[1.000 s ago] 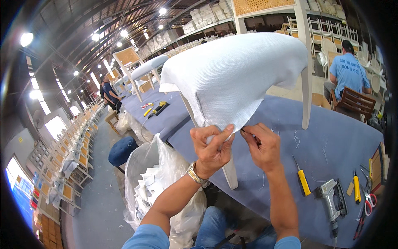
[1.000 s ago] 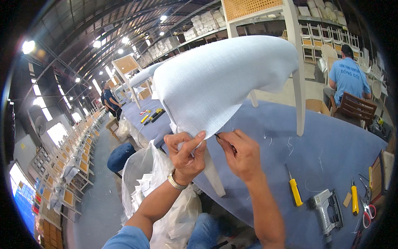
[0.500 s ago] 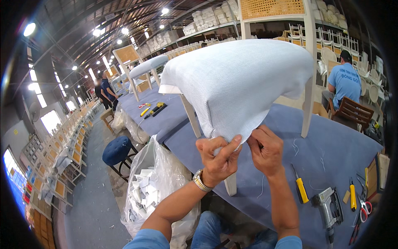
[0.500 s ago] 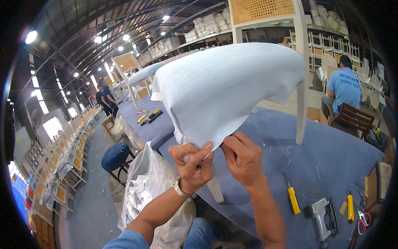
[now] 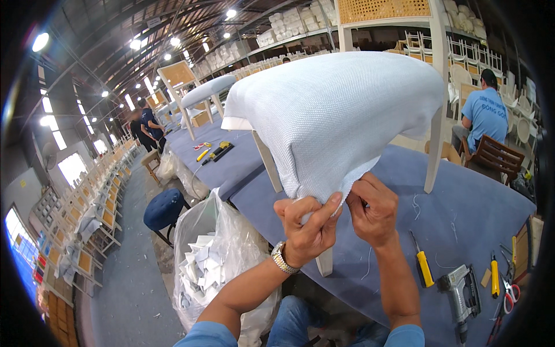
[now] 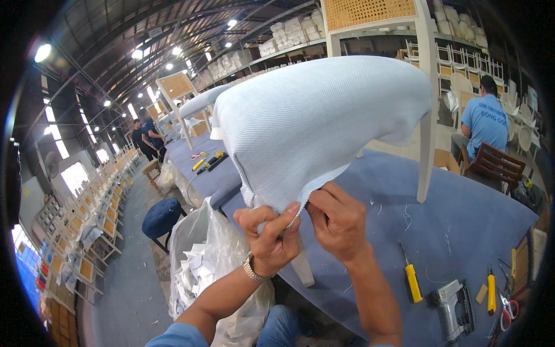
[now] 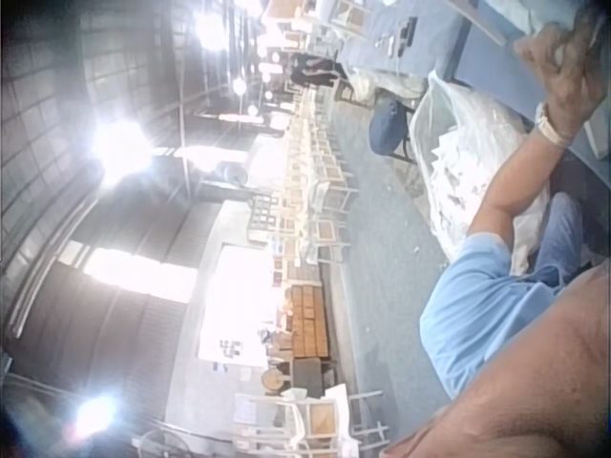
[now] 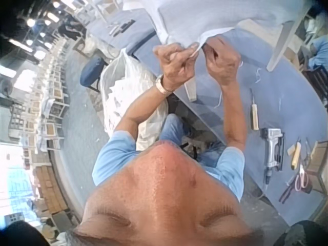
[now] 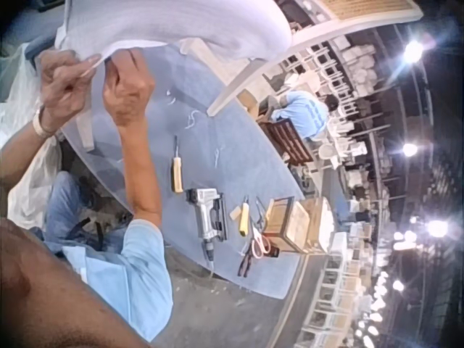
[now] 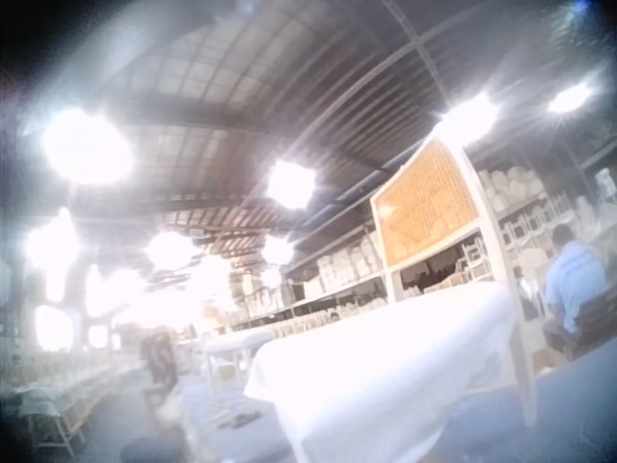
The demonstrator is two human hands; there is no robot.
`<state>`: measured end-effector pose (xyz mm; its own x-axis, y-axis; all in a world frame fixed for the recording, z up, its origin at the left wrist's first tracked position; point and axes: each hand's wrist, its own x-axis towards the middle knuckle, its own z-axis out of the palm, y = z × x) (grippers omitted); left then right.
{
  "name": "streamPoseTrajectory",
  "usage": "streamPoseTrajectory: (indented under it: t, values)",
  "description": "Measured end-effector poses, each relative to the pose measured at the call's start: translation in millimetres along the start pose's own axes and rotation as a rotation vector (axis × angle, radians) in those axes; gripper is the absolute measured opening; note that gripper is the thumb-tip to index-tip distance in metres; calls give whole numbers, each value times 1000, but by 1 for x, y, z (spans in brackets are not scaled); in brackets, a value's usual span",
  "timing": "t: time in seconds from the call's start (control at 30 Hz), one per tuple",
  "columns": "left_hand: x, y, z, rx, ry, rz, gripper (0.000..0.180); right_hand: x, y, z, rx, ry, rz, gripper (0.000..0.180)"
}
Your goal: The person covers a chair seat with white fabric, smooths and folds the edges, and secures the fabric using a staple gun. They also use a utility knife to trim excess fabric and a screwdriver to adjust the fit around the chair legs.
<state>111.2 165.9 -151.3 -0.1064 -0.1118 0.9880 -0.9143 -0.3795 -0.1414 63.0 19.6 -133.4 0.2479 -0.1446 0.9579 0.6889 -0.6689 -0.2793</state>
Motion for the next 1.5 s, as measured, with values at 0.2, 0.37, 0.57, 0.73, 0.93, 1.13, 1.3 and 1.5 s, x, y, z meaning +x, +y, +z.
streamPoseTrajectory:
  t: [0.2,0.37,0.57,0.73,0.93,1.13,1.3,1.5]
  values:
    - [-1,-1,-2,-22,-7,-8,42,-9,1,-11,19,-97,107,15]
    - [1,0,-5,-17,-18,-9,42,-9,-2,-15,12,-122,192,15]
    - [0,-2,-1,-30,11,-9,42,2,4,-17,-149,-131,67,10]
    - [0,0,4,-31,21,-3,44,9,12,-15,-232,-80,-105,9]
    - [2,2,2,6,9,-4,43,13,8,-13,-218,-114,-109,9]
    - [-3,0,-2,0,-13,-5,40,-4,-2,-13,-160,-118,40,7]
    - [-2,-1,-1,-2,-9,2,40,-15,-2,-4,-29,-100,166,8]
    - [-8,3,0,-1,6,-12,41,-11,-4,0,-59,-107,98,10]
